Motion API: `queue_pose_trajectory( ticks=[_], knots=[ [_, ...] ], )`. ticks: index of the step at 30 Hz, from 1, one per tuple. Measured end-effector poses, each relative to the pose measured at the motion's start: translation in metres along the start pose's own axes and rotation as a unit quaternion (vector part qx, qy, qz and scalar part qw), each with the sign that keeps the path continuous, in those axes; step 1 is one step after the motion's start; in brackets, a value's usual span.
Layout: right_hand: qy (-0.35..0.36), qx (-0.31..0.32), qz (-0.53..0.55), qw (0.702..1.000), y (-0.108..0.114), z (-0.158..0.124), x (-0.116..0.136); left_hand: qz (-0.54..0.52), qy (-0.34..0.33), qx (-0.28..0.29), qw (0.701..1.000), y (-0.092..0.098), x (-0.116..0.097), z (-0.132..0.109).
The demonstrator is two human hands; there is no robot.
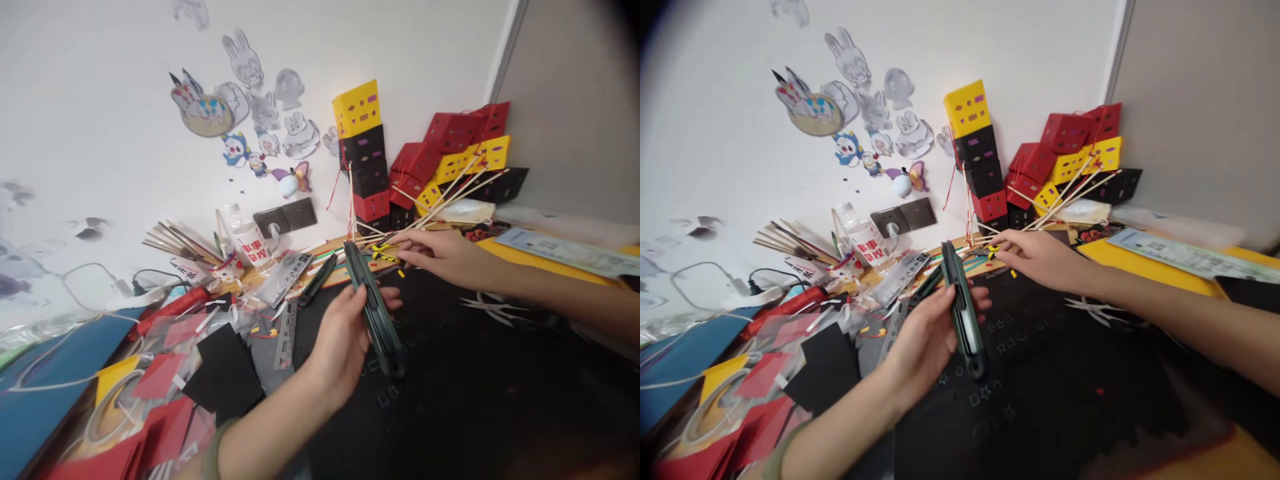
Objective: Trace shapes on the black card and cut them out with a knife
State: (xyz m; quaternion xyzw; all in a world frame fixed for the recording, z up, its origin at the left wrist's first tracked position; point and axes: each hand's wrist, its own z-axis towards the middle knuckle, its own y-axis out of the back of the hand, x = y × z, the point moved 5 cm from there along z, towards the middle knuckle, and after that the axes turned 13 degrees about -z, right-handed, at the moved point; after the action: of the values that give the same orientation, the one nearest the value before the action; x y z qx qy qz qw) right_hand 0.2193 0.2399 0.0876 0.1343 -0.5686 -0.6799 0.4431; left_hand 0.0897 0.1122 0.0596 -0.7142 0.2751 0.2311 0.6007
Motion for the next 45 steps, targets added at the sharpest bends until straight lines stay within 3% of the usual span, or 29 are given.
queue_pose_trajectory(
  ticks=[3, 7, 10, 14, 18, 22, 24, 28, 32, 35, 38, 41, 45],
  knots=[
    [-0.016, 0.003, 0.043, 0.999, 0.003, -0.026, 0.021, -0.024, -0.006, 0.006, 1.000, -0.010, -0.007, 0.011],
    [-0.032, 0.012, 0.145, 0.989, -0.011, -0.051, 0.042, -0.069, -0.018, 0.055, 0.996, -0.030, -0.002, 0.013],
    [-0.020, -0.082, 0.228, 0.970, -0.008, -0.063, 0.058, -0.064, -0.020, 0.055, 0.996, -0.036, 0.005, 0.007],
    [-0.033, -0.199, 0.246, 0.948, 0.003, -0.072, 0.075, -0.052, -0.001, 0.084, 0.995, -0.040, 0.010, -0.002],
    [-0.070, -0.208, 0.173, 0.960, 0.004, -0.071, 0.077, -0.038, 0.020, 0.089, 0.995, -0.036, 0.014, -0.011],
    [-0.150, -0.157, 0.275, 0.936, -0.001, -0.085, 0.054, 0.121, 0.090, 0.072, 0.986, -0.013, 0.023, -0.031],
    [-0.200, -0.137, 0.251, 0.937, 0.002, -0.100, 0.042, 0.283, 0.120, 0.092, 0.947, 0.003, 0.028, -0.048],
    [-0.235, -0.068, 0.124, 0.962, 0.008, -0.128, 0.037, 0.582, -0.007, 0.179, 0.793, 0.024, 0.024, -0.077],
    [-0.201, 0.018, 0.069, 0.977, -0.005, -0.137, 0.046, 0.739, -0.132, 0.234, 0.618, 0.032, 0.033, -0.090],
    [-0.181, 0.033, 0.040, 0.982, -0.016, -0.139, 0.047, 0.792, -0.228, 0.248, 0.509, 0.031, 0.044, -0.095],
    [-0.165, 0.078, 0.044, 0.982, -0.031, -0.140, 0.044, 0.801, -0.307, 0.249, 0.450, 0.030, 0.055, -0.098],
    [-0.161, 0.120, 0.058, 0.978, -0.042, -0.143, 0.042, 0.797, -0.358, 0.247, 0.420, 0.031, 0.061, -0.101],
    [-0.191, 0.076, 0.120, 0.971, -0.043, -0.148, 0.041, 0.808, -0.347, 0.258, 0.401, 0.033, 0.065, -0.101]
  ],
)
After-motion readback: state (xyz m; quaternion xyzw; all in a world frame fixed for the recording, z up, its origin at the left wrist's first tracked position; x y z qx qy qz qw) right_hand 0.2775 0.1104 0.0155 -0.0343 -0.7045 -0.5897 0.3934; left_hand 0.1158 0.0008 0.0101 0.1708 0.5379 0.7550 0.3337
